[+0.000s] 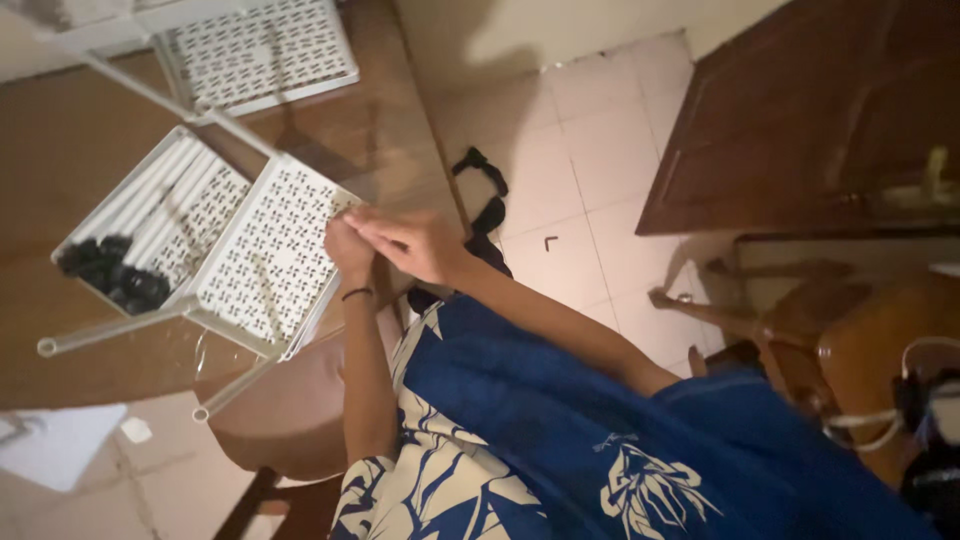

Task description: The person assembles a white plastic shelving unit by inserting cylindrical poles into the corner holes of perforated trays. They repeatedly pick up trays and poles, align them, and push the poles into place on a wooden table.

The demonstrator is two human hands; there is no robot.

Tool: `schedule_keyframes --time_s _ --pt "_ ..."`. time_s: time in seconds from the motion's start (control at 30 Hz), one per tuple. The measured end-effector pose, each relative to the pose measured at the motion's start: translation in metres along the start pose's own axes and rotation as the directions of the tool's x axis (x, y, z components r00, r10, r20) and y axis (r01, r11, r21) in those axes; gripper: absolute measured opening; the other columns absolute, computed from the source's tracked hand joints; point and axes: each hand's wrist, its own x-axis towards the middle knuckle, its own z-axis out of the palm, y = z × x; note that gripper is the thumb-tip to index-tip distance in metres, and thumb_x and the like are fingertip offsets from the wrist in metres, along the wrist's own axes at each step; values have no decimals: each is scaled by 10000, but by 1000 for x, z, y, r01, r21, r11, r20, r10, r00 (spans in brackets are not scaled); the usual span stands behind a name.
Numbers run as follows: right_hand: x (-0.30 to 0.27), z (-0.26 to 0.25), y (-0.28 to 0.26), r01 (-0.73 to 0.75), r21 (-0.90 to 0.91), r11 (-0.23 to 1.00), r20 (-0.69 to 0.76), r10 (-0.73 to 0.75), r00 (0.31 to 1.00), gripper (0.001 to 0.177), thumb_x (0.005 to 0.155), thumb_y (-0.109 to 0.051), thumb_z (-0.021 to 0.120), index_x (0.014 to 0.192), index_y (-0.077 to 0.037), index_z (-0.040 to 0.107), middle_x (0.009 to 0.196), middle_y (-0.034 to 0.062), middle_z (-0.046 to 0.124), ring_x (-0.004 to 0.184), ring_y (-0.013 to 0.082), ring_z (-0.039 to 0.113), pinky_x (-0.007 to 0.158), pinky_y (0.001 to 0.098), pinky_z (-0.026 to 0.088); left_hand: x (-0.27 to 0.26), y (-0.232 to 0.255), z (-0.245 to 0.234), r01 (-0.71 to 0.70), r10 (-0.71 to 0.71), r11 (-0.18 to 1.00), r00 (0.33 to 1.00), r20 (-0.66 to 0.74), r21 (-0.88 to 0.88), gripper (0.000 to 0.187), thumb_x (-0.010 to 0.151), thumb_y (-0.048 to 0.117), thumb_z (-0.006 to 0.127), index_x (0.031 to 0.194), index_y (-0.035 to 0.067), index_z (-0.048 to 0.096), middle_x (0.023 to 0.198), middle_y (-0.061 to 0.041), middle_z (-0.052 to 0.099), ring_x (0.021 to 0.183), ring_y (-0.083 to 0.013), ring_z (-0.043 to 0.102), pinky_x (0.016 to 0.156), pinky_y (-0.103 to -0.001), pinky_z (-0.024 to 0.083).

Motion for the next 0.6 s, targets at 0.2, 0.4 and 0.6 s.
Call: schedule_keyframes --time_s 0.2,0.4,0.6 --pt "-1 3 1 -65 22 998 21 65 998 397 1005 -122 721 1382 -224 649 1398 8 659 1012 171 769 852 272 627 35 -46 12 -322 273 905 941 200 278 358 793 335 738 1022 64 785 948 -199 748 852 -380 719 710 -449 565" --pt "-4 3 7 -145 5 989 71 144 987 406 947 -152 766 1329 -265 685 1267 -19 723 794 168 740 714 287 591 28 -66 23 -258 252 963 965 71 84 353 871 332 758 1039 22 758 979 -178 747 910 -354 715 795 -441 551" --pt "4 6 7 -181 -2 983 138 180 974 328 962 -197 757 1279 -267 710 1055 37 745 764 208 730 673 335 564 18 -61 29 -347 353 935 931 -95 70 273 869 279 762 961 22 746 1017 -170 751 960 -361 701 821 -459 538"
